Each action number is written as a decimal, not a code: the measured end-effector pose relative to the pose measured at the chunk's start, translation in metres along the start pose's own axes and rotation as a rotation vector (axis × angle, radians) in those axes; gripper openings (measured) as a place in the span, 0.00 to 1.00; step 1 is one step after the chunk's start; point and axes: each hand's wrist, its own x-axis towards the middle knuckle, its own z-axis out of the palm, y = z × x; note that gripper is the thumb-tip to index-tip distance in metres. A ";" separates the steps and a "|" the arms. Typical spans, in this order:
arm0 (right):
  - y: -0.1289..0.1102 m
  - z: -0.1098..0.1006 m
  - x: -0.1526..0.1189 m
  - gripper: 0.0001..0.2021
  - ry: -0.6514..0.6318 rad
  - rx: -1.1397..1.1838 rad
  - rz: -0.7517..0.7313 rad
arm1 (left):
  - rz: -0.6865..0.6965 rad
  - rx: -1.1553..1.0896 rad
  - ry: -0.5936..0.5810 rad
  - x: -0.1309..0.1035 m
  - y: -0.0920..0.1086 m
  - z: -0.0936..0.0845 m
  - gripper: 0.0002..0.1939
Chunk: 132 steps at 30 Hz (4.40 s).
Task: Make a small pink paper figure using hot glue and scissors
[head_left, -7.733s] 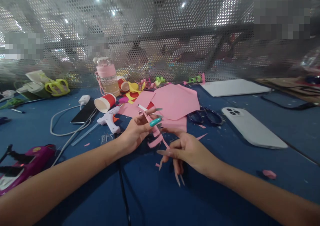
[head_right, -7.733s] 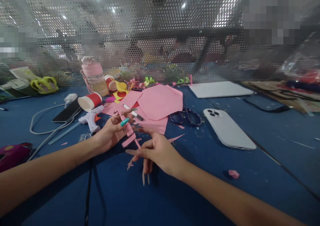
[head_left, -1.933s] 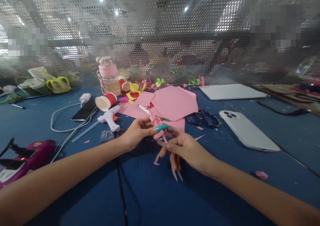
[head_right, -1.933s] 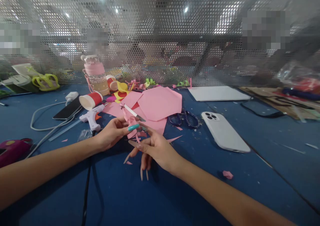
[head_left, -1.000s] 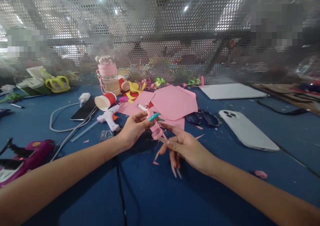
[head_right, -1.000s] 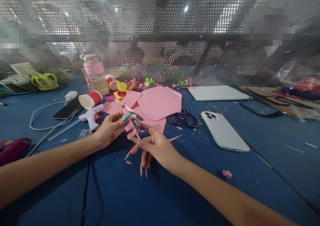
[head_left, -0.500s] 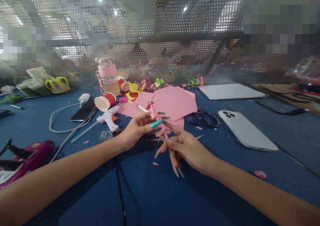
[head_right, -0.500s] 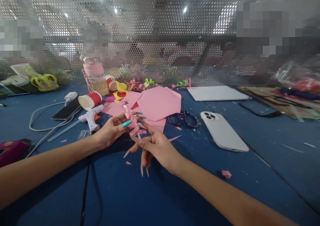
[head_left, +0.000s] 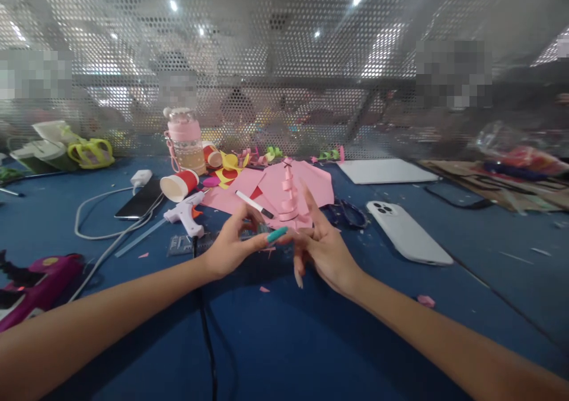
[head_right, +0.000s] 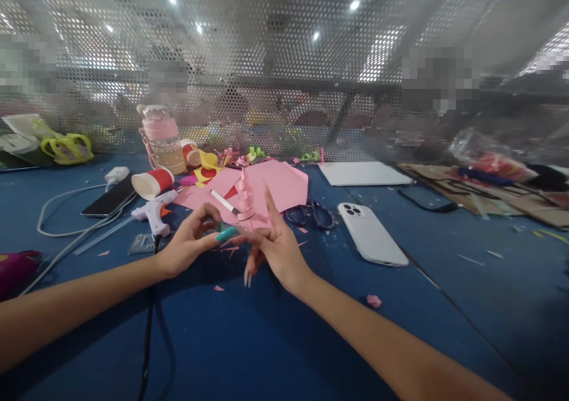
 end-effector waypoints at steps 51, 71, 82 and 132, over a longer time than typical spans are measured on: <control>0.003 -0.005 0.007 0.12 0.092 -0.417 -0.032 | -0.430 -0.341 0.065 -0.002 -0.002 0.007 0.13; -0.009 0.000 -0.014 0.11 -0.070 -0.958 -0.540 | -0.459 -0.304 0.010 0.000 -0.003 0.007 0.13; -0.011 0.000 -0.014 0.09 -0.156 -1.000 -0.559 | -0.462 -0.295 -0.103 -0.002 -0.004 0.007 0.14; 0.000 -0.010 -0.007 0.18 -0.145 -1.046 -0.366 | -0.461 -0.283 -0.078 -0.002 -0.005 0.006 0.13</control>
